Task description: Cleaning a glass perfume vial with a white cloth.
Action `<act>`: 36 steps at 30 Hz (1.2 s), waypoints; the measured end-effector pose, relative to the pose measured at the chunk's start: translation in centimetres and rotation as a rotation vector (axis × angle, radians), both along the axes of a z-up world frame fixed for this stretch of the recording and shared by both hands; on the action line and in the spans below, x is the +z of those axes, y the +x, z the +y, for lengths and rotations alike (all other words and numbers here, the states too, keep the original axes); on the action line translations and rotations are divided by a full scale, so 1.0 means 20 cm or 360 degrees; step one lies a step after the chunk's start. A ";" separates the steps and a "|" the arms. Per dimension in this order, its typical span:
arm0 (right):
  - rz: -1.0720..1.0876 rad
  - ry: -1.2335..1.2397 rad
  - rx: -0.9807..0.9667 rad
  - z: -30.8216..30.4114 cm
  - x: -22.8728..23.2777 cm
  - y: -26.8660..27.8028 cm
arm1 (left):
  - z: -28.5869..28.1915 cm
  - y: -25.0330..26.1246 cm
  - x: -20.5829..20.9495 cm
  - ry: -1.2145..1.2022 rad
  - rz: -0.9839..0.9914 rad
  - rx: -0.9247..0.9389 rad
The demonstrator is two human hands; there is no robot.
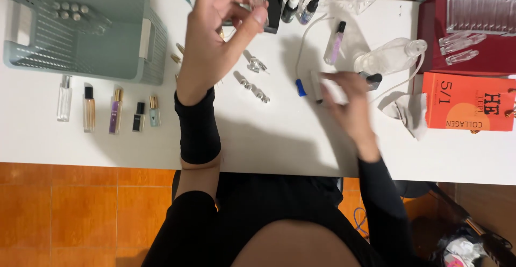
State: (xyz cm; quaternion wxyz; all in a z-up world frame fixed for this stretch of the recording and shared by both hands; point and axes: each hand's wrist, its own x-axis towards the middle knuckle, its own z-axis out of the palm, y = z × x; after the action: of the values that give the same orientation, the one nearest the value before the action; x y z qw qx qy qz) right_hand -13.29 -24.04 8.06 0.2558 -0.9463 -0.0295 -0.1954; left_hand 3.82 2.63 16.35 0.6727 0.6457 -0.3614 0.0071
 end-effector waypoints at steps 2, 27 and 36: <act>-0.0014 0.0054 0.0197 0.13 -0.03 0.20 | 0.00 -0.01 -0.04 -0.0059 -0.0003 -0.0049; -0.0365 0.1272 -0.0025 -0.16 0.18 0.39 | -0.33 -0.15 -0.05 0.0196 -0.0001 -0.0569; -0.0309 0.0533 0.0100 -0.09 0.47 0.23 | -0.42 -0.21 0.00 0.0434 0.0202 -0.0749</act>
State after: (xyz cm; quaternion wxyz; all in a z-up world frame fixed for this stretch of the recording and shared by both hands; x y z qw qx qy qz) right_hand -8.73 -25.81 17.48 0.4115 -0.8658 -0.0508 -0.2799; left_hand -0.41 -5.72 16.29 0.5841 0.6277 -0.4561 -0.2385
